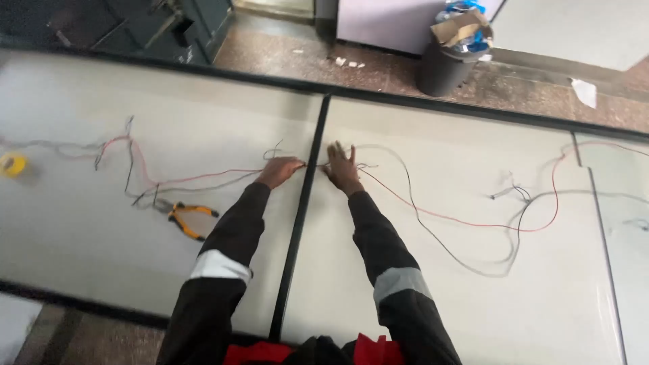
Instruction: Connecting and securing electrical wires within a large metal sign frame using pliers and wire strippers.
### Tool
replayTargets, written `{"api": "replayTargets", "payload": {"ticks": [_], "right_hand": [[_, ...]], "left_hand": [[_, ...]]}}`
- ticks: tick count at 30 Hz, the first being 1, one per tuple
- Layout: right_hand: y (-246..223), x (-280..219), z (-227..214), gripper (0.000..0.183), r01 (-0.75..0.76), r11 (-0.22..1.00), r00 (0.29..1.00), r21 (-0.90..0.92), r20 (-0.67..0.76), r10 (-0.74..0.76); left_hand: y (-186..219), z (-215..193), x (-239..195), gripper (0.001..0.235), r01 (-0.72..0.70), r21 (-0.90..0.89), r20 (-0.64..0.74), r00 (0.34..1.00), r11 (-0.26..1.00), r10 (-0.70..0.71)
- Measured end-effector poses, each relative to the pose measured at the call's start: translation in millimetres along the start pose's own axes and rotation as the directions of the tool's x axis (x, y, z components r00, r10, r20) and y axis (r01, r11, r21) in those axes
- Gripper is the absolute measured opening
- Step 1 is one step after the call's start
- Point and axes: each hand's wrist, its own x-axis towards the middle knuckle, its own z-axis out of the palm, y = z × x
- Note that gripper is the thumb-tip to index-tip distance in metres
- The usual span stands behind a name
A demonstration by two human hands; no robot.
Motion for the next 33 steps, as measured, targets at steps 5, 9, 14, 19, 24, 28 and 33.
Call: {"api": "replayTargets", "payload": {"ticks": [5,9,14,19,24,28,33], "right_hand": [[17,11,39,0.036,0.010,1.000,0.995,-0.019,-0.100,-0.012],[21,-33,33,0.019,0.078,0.972,0.965,0.221,-0.260,-0.018],[52,-110,25,0.024,0.058,0.921,0.900,0.384,-0.419,0.118],[78,-151,5,0.016,-0.042,0.893,0.873,0.449,-0.419,0.252],[71,-151,-11,0.013,-0.047,0.871,0.874,0.488,-0.402,0.272],[79,-145,32,0.008,0.002,0.908,0.853,0.419,-0.475,0.217],[77,-146,23,0.008,-0.033,0.960,0.822,0.276,-0.539,0.183]], "left_hand": [[-21,-20,-7,0.025,0.154,0.034,-0.031,0.988,0.988,-0.153],[-39,-23,20,0.037,0.218,0.142,0.074,0.970,0.965,-0.230],[-88,-11,25,0.025,0.285,0.067,0.043,0.957,0.956,-0.288],[-62,2,11,0.020,0.247,-0.121,-0.051,0.966,0.962,-0.254],[-39,-26,4,0.017,0.149,0.033,-0.051,0.988,0.988,-0.147],[-48,-49,-22,0.033,0.175,-0.042,0.039,0.984,0.984,-0.173],[-76,-65,-49,0.028,0.112,0.124,-0.142,0.985,0.986,-0.094]]}}
